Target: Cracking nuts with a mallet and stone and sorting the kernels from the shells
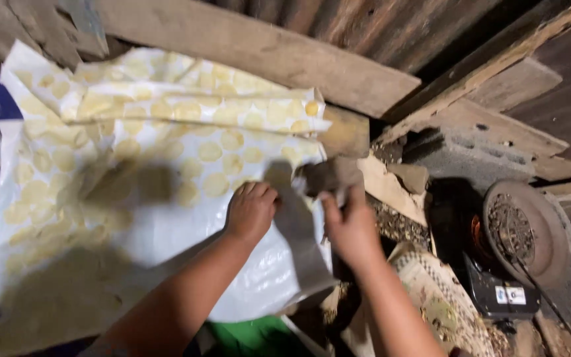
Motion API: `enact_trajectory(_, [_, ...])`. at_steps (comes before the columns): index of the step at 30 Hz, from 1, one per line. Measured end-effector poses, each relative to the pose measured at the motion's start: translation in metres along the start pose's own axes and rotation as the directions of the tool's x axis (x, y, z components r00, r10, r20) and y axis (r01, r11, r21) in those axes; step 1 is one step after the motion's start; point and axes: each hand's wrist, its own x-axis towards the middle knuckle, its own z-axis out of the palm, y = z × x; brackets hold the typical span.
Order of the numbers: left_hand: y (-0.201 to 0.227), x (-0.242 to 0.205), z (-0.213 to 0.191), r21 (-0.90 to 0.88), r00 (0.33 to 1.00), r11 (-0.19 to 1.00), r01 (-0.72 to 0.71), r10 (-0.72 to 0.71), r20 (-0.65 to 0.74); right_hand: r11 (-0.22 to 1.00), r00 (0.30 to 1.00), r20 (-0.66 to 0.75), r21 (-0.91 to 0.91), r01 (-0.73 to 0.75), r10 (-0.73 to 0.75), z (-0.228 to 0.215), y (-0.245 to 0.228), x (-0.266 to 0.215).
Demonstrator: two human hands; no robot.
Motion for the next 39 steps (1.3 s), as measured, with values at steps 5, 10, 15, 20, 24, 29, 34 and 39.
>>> enact_trajectory(5, [0.000, 0.003, 0.008, 0.138, 0.996, 0.990, 0.025, -0.037, 0.085, 0.824, 0.663, -0.647, 0.094, 0.559, -0.377, -0.017, -0.026, -0.030])
enact_trajectory(10, [-0.002, -0.020, -0.046, 0.114, 0.999, 0.993, 0.001, -0.005, 0.032, 0.995, 0.979, -0.190, -0.080, 0.057, -0.071, 0.091, 0.026, 0.009])
enact_trajectory(15, [-0.005, -0.054, -0.058, 0.108, 0.997, 0.994, -0.014, 0.005, 0.076, 0.997, 0.996, 0.042, -0.008, 0.081, -0.080, 0.078, 0.036, 0.019])
enact_trajectory(20, [-0.013, -0.034, -0.034, 0.044, 0.999, 0.998, -0.044, 0.042, 0.031, 0.989, 0.978, -0.191, 0.109, 0.104, -0.081, -0.013, -0.012, -0.011])
enact_trajectory(24, [0.003, -0.010, -0.012, 0.003, 1.000, 1.000, -0.013, 0.013, 0.029, 0.905, 0.836, -0.496, 0.202, 0.376, -0.236, -0.040, -0.042, -0.052])
enact_trajectory(29, [0.003, -0.011, -0.011, 0.154, 0.997, 0.987, 0.045, -0.054, 0.053, 0.402, 0.323, -0.637, 0.022, 0.915, -0.700, 0.003, -0.075, -0.045])
enact_trajectory(34, [-0.010, -0.038, -0.063, 0.196, 0.987, 0.967, 0.161, -0.153, -0.053, 0.977, 0.985, -0.050, -0.148, 0.156, -0.164, 0.112, 0.043, 0.035])
enact_trajectory(39, [-0.013, -0.050, -0.083, 0.126, 0.997, 0.989, 0.071, -0.066, -0.050, 0.970, 0.983, 0.015, -0.159, 0.183, -0.183, 0.051, 0.012, 0.032])
